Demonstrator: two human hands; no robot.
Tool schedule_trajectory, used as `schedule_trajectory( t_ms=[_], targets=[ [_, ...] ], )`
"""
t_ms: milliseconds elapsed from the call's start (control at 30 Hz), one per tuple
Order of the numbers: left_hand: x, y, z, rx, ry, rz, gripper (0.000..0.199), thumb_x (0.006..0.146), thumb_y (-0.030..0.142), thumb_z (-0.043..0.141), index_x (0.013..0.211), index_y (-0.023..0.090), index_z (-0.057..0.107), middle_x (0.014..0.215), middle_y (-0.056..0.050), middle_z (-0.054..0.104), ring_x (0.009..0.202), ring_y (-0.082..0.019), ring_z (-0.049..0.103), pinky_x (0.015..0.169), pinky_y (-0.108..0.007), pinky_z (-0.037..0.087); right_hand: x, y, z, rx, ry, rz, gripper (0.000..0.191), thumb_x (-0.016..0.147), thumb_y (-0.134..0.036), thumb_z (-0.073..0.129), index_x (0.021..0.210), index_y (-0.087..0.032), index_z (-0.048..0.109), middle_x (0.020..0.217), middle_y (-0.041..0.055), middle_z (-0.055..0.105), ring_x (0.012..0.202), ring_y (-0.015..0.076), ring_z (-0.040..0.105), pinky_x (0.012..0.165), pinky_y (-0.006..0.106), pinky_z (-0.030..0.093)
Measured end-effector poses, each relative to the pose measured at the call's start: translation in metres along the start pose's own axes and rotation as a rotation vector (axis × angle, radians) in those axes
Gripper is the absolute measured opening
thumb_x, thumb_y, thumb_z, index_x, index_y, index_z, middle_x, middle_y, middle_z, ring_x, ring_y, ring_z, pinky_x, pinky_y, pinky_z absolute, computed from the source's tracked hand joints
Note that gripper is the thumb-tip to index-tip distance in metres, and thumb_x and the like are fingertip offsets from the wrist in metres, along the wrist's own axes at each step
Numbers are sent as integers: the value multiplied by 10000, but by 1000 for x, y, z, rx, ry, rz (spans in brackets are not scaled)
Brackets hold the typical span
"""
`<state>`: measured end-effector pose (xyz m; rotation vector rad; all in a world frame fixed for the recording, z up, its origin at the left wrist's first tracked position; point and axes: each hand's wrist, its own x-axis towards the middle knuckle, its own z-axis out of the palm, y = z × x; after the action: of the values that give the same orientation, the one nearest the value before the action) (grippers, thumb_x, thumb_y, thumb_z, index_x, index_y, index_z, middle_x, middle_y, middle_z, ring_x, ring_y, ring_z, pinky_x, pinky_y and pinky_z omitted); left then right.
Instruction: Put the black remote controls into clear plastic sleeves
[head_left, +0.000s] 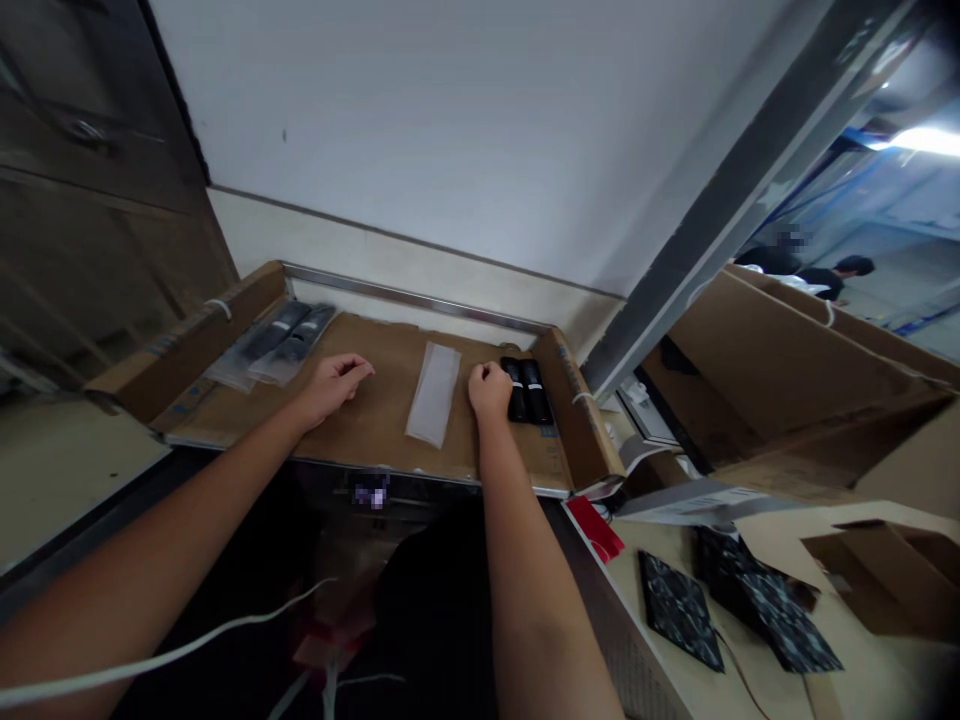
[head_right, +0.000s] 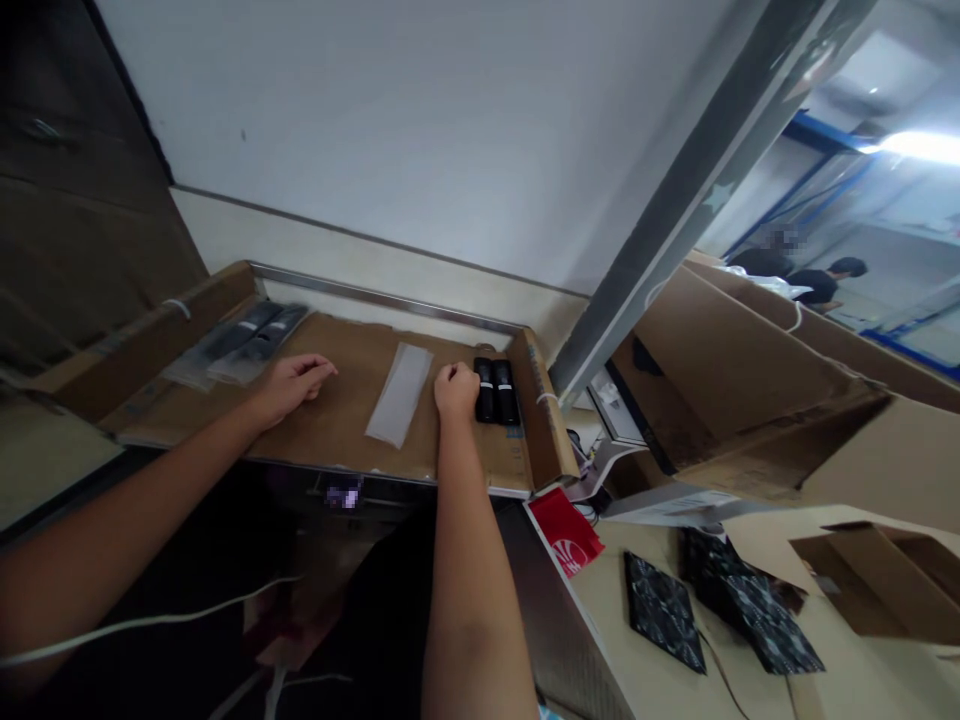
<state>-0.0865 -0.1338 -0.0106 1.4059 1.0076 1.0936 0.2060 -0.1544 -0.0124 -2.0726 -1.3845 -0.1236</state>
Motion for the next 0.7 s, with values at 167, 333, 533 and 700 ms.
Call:
schedule_trajectory(
  t_ms=[167, 333, 533, 700],
  targets=[
    [0, 3, 1, -3, 9, -21, 302, 773, 464, 690, 801, 168, 636, 554, 71, 360, 444, -59, 302, 428, -193, 208, 2, -3, 1, -33, -6, -36, 265, 916, -208, 465, 841, -130, 707, 860, 134, 722, 784, 226, 615, 710, 294, 367],
    [0, 7, 2, 44, 24, -12, 288, 783, 458, 680, 790, 173, 640, 566, 62, 375, 468, -69, 322, 437, -198, 237, 2, -5, 3, -75, -4, -97, 256, 899, -193, 456, 816, -115, 686, 851, 149, 710, 779, 228, 607, 732, 306, 368],
    [-1, 7, 3, 90, 32, -3, 281, 790, 454, 669, 791, 174, 648, 570, 57, 390, 476, -73, 340, 443, -204, 251, 4, -4, 5, -73, -6, -117, 257, 890, -189, 443, 820, -115, 679, 853, 151, 704, 788, 234, 602, 761, 324, 369],
    [0, 2, 2, 72, 46, 3, 276, 794, 455, 667, 813, 180, 648, 567, 62, 388, 461, -72, 334, 435, -206, 239, 3, -3, 8, -70, 13, -136, 241, 890, -184, 449, 809, -119, 667, 852, 149, 702, 788, 230, 600, 772, 326, 372]
  ],
)
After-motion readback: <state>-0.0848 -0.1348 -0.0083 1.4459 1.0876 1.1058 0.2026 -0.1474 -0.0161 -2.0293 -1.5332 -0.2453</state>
